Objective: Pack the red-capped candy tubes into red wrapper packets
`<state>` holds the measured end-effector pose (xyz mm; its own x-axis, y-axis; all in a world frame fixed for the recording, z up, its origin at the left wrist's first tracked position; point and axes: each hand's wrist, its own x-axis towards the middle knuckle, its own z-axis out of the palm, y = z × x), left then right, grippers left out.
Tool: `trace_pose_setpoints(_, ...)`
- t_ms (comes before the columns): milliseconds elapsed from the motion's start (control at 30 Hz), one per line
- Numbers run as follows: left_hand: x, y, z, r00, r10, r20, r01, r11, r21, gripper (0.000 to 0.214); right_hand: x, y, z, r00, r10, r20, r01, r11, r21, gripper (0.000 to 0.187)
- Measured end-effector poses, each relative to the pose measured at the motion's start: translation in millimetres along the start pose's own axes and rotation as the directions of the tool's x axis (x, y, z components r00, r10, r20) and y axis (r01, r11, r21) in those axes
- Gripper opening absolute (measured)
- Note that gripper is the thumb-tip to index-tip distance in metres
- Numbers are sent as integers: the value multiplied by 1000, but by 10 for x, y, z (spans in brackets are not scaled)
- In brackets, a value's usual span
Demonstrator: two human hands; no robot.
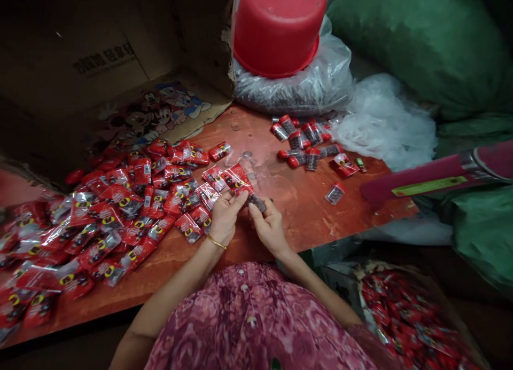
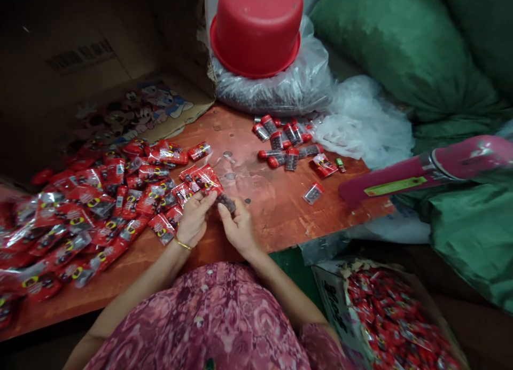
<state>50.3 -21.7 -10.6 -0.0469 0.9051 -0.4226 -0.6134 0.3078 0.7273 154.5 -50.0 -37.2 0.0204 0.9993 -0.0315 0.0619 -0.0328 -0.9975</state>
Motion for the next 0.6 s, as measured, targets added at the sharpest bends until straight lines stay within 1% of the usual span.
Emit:
trace_pose_setpoints(67, 12, 2, -10, 1000, -11, 17, 11, 1000, 2, 38, 22, -9, 24, 997, 13, 72, -14, 1000, 18, 25)
trace_pose_setpoints(133, 28, 2, -20, 999, -19, 32, 18, 1000, 26, 37, 60, -30, 45, 990, 53, 129, -63, 996, 70, 27)
trace_pose_setpoints(267, 75, 27, -39, 998, -32, 54, 28, 997, 75, 36, 134, -63, 108, 993, 90, 71, -99, 984, 150, 30)
trace_pose_setpoints(333, 96, 69, -57, 995, -70, 72, 63, 994, 94, 33, 150, -70, 119, 990, 92, 107, -113, 972, 207, 31)
trace_pose_setpoints(400, 107, 115, -74, 991, -103, 84, 97, 992, 75, 32, 154, -74, 101, 985, 84, 153, -119, 964, 236, 33)
trace_pose_setpoints(467, 108, 142, -84, 989, -105, 100, 101, 994, 45, 31, 162, -70, 69, 986, 71, 149, -101, 974, 205, 31)
trace_pose_setpoints(600, 110, 125, -93, 980, -120, 160, 111, 992, 67, 31, 245, -31, 70, 994, 73, 76, -83, 988, 128, 27)
